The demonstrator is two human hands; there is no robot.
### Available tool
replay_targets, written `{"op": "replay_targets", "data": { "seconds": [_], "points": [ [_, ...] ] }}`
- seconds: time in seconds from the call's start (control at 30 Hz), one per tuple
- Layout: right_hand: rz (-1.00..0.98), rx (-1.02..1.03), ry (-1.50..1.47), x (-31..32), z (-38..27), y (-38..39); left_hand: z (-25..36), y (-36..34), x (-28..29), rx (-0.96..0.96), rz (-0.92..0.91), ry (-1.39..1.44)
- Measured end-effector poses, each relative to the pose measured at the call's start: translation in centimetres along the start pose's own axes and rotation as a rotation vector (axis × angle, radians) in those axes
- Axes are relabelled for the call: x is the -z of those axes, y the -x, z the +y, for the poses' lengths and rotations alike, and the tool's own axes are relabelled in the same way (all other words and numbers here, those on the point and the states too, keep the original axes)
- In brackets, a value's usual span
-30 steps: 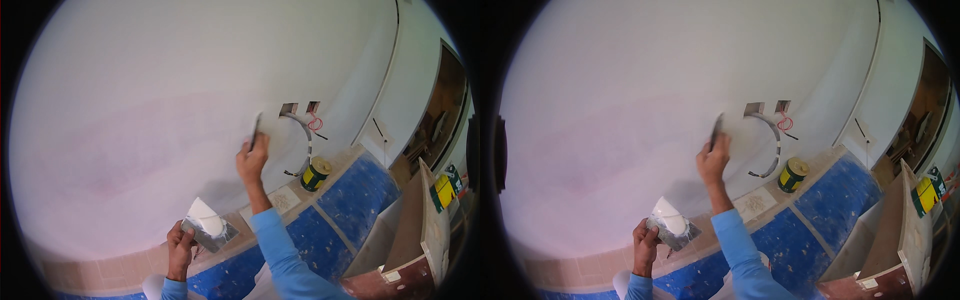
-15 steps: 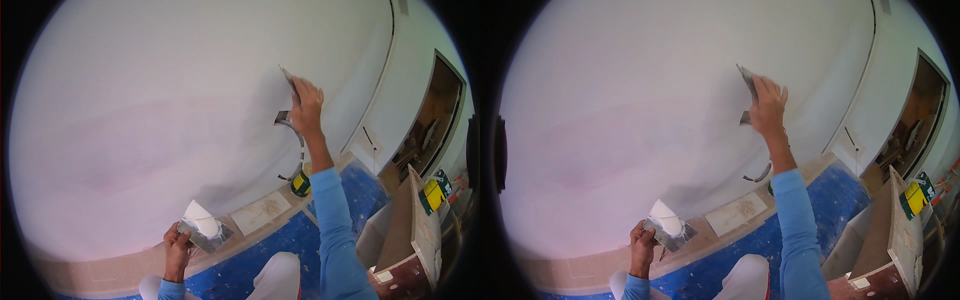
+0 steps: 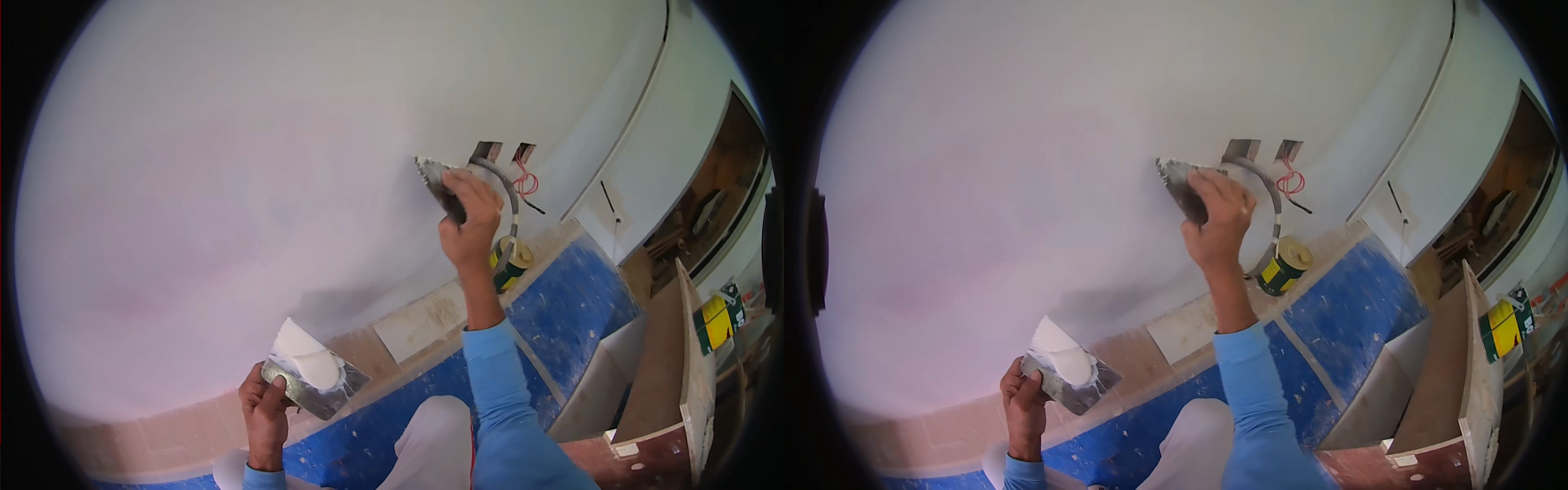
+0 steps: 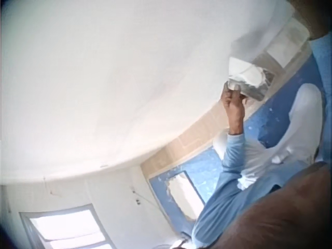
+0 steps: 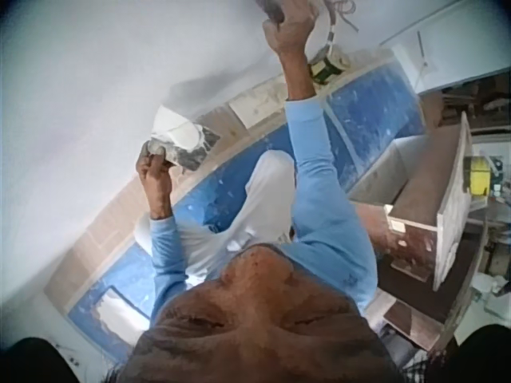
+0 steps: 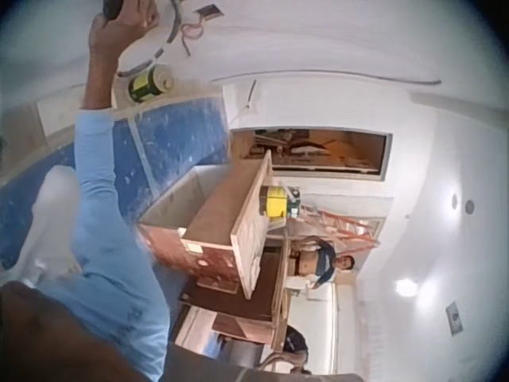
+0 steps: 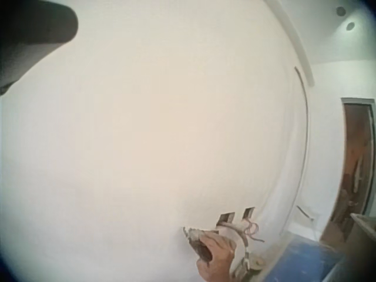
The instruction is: The person applies plaster to a wall using putty knives, smoothing the compound over the surface and around electrical wire outlets.
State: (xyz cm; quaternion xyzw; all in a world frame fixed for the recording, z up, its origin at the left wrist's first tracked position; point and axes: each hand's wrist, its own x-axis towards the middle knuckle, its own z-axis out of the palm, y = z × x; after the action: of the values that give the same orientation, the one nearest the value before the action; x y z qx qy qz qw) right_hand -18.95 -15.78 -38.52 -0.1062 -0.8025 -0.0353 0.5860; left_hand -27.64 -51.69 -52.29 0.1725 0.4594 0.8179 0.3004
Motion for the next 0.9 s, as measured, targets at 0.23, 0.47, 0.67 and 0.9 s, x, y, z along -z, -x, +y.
{"op": "replay_targets", "data": {
  "seconds": [0.23,0.47,0.67,0.9],
  "points": [
    [-0.026,-0.129,-0.001,-3.3,-1.2,6.9,1.1,-0.4,-0.8,0.105,-0.058,0.138],
    [-0.186,-0.13,-0.23,-0.3,-6.0,6.6,-2.2,-1.8,-0.6,0.229,-0.13,0.403],
    [-0.549,-0.243,-0.838,8.2,-13.2,9.1,-4.1,-1.6,-4.2,0.387,-0.071,0.617],
    [-1.011,-0.266,-0.504,9.5,-12.3,13.3,-2.8,0.1,-4.5,0.274,-0.102,0.472]
  ]
}}
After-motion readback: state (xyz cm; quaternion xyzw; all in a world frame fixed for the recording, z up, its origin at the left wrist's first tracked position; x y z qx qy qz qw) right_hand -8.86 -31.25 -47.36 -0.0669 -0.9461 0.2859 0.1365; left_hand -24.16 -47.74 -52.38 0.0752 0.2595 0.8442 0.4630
